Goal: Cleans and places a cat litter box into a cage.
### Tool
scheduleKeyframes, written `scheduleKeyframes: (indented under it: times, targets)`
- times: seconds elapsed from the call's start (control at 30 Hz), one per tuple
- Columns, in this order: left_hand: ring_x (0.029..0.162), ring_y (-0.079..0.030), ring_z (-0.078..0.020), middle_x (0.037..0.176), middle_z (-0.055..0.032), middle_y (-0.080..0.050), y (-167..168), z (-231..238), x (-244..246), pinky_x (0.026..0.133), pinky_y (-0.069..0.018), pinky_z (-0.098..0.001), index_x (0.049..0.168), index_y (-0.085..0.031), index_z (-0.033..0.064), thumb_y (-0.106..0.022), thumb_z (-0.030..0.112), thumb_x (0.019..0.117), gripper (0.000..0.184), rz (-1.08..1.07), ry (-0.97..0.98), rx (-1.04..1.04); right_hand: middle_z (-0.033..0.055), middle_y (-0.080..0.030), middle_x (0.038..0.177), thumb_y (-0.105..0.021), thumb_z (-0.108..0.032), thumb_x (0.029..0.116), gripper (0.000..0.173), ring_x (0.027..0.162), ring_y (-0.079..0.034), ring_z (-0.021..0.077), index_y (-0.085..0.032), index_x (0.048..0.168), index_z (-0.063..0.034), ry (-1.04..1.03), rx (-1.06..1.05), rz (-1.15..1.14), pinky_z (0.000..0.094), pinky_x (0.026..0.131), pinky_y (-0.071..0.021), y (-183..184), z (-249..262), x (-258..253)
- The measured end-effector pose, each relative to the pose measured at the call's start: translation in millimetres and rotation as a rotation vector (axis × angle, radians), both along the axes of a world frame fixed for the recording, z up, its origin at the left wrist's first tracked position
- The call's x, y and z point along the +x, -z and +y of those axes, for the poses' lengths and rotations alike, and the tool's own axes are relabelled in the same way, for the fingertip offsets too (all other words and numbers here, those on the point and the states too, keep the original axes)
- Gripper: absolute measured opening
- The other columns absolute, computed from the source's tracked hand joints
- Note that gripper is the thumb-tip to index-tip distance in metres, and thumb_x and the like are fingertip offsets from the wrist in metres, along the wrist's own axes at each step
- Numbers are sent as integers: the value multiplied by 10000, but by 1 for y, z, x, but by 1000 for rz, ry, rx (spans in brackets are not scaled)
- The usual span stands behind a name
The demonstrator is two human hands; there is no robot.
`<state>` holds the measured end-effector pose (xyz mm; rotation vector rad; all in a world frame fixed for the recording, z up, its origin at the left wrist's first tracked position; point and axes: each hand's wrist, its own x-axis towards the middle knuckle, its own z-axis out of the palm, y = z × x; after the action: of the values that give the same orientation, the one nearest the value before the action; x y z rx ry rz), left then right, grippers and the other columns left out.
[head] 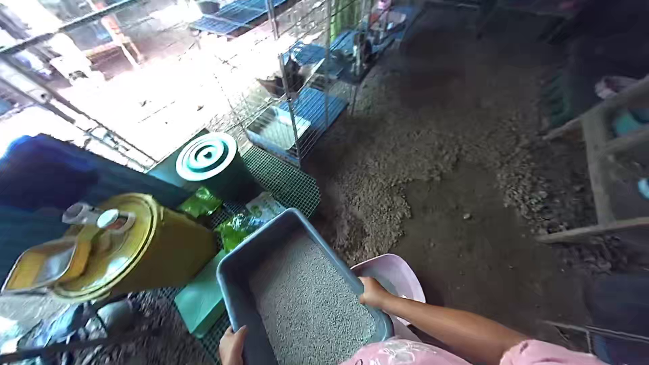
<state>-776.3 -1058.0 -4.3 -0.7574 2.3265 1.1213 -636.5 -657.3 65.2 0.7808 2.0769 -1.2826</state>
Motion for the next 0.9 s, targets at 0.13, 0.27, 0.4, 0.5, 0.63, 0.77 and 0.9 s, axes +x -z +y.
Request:
scheduleKeyframes:
  times: [0.13, 0.27, 0.4, 0.5, 0.63, 0.77, 0.9]
  targets:
    - [999, -643, -372, 1155, -288, -646, -13, 112, -106, 856, -529, -559, 1309, -561, -57, -721, -86, 807, 527, 13, 119, 268, 286, -665, 1177, -761, 20, 804, 525, 1098, -662, 394, -596, 1299, 73, 247, 29, 66, 564, 976, -515, 5, 65, -23]
    - [946, -647, -318, 1136, -251, -652, -46, 255, -237, 808, -544, -502, 1305, -563, -40, -675, -123, 817, 507, 45, 292, 353, 301, -645, 1218, -759, 45, 806, 538, 1140, -642, 408, -580, 1311, 89, 523, 14, 61, 563, 1000, -504, 6, 139, -76]
    - [1167, -608, -429, 1244, -295, -635, -103, 410, -376, 982, -477, -613, 1276, -626, -41, -725, -5, 865, 424, 100, 616, -31, 278, -670, 1171, -772, -27, 835, 484, 1094, -667, 387, -605, 1277, 75, 657, -34, 98, 560, 973, -522, -18, 227, -161]
    - [1234, -578, -459, 1286, -308, -617, -150, 490, -444, 1029, -445, -643, 1290, -618, -44, -719, 103, 907, 423, 95, 758, -178, 241, -701, 1105, -797, -215, 888, 451, 1041, -694, 344, -645, 1207, 64, 499, -14, 85, 533, 962, -536, -66, 298, -208]
    - [1238, -589, -427, 1280, -288, -627, -191, 573, -485, 1052, -438, -610, 1288, -610, -51, -726, 165, 929, 434, 104, 776, -178, 243, -701, 1063, -777, -277, 909, 441, 1016, -691, 356, -665, 1152, 74, 359, 121, 43, 551, 951, -525, -113, 392, -251]
    - [1247, -590, -425, 1294, -285, -625, -189, 654, -493, 1057, -447, -605, 1313, -595, -50, -768, 139, 891, 494, 81, 772, -200, 247, -684, 1024, -753, -263, 924, 397, 985, -673, 365, -657, 1102, 79, 407, 159, -6, 559, 911, -515, -123, 483, -274]
    - [1253, -584, -439, 1300, -297, -617, -189, 768, -528, 1047, -453, -611, 1307, -596, -52, -745, 111, 896, 467, 75, 877, -258, 255, -681, 1025, -759, -250, 918, 393, 986, -668, 367, -661, 1088, 90, 491, 133, 17, 563, 917, -512, -103, 578, -303]
